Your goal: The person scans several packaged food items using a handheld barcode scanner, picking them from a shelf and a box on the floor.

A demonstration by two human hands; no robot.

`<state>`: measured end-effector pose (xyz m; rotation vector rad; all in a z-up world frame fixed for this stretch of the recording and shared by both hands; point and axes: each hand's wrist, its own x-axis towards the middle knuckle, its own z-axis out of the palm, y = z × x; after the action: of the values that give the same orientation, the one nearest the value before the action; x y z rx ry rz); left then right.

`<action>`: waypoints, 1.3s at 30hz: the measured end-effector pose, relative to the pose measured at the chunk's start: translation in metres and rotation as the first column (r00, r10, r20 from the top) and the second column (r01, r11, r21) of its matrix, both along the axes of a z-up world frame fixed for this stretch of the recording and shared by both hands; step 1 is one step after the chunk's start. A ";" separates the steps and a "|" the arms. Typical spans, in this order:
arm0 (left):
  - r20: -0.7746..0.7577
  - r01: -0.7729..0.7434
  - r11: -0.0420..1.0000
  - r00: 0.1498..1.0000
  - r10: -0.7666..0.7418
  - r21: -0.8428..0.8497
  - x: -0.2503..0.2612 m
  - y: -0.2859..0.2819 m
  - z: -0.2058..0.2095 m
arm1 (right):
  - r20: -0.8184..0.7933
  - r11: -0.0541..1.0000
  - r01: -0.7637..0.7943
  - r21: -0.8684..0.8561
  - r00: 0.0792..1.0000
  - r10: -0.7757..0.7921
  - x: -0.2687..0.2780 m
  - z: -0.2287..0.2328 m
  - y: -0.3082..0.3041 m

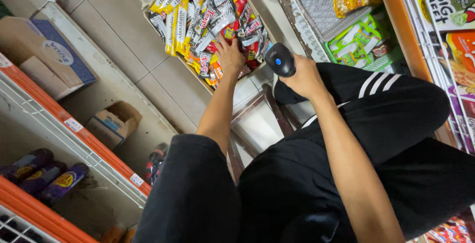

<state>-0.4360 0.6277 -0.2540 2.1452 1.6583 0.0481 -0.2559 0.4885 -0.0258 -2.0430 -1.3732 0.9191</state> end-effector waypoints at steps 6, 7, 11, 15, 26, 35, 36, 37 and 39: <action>-0.113 0.190 0.981 0.976 -0.184 0.044 -0.031 0.000 -0.030 | -0.039 0.998 -0.009 0.061 0.999 0.011 0.002 0.003 0.001; -0.103 0.214 0.977 0.972 -0.213 0.002 -0.038 0.004 -0.041 | -0.041 0.998 -0.008 0.067 0.999 0.011 0.001 0.003 0.003; 0.172 0.167 0.982 0.969 -0.179 0.086 -0.061 0.004 -0.072 | -0.013 0.997 -0.022 0.077 1.000 0.024 0.004 0.003 0.000; 0.354 0.054 0.999 0.934 -0.052 0.004 -0.064 0.010 -0.077 | -0.051 0.998 0.018 0.063 0.999 -0.015 0.006 0.006 -0.001; 0.497 0.261 0.963 0.829 -0.257 0.064 -0.072 -0.026 0.093 | -0.036 0.992 0.030 0.123 0.999 -0.025 0.002 0.010 0.010; 0.550 0.040 0.966 0.816 -0.178 0.254 -0.031 -0.011 0.156 | -0.139 0.940 0.152 0.306 0.984 -0.114 -0.011 0.054 0.011; 0.557 0.052 0.962 0.807 -0.198 0.267 -0.022 -0.005 0.164 | -0.204 0.903 0.210 0.374 0.969 -0.141 -0.012 0.062 0.009; 0.693 0.060 0.971 0.691 -0.207 0.231 -0.013 0.004 0.173 | -0.195 0.895 0.220 0.387 0.969 -0.154 -0.013 0.069 0.008; 0.813 0.096 0.974 0.536 -0.226 0.207 0.010 0.011 0.192 | -0.172 0.837 0.312 0.450 0.950 -0.262 -0.010 0.081 0.003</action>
<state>-0.4260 0.6385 -0.0618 1.8488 0.8754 1.0085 -0.2663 0.4917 0.0554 -1.7298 -1.0629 0.4871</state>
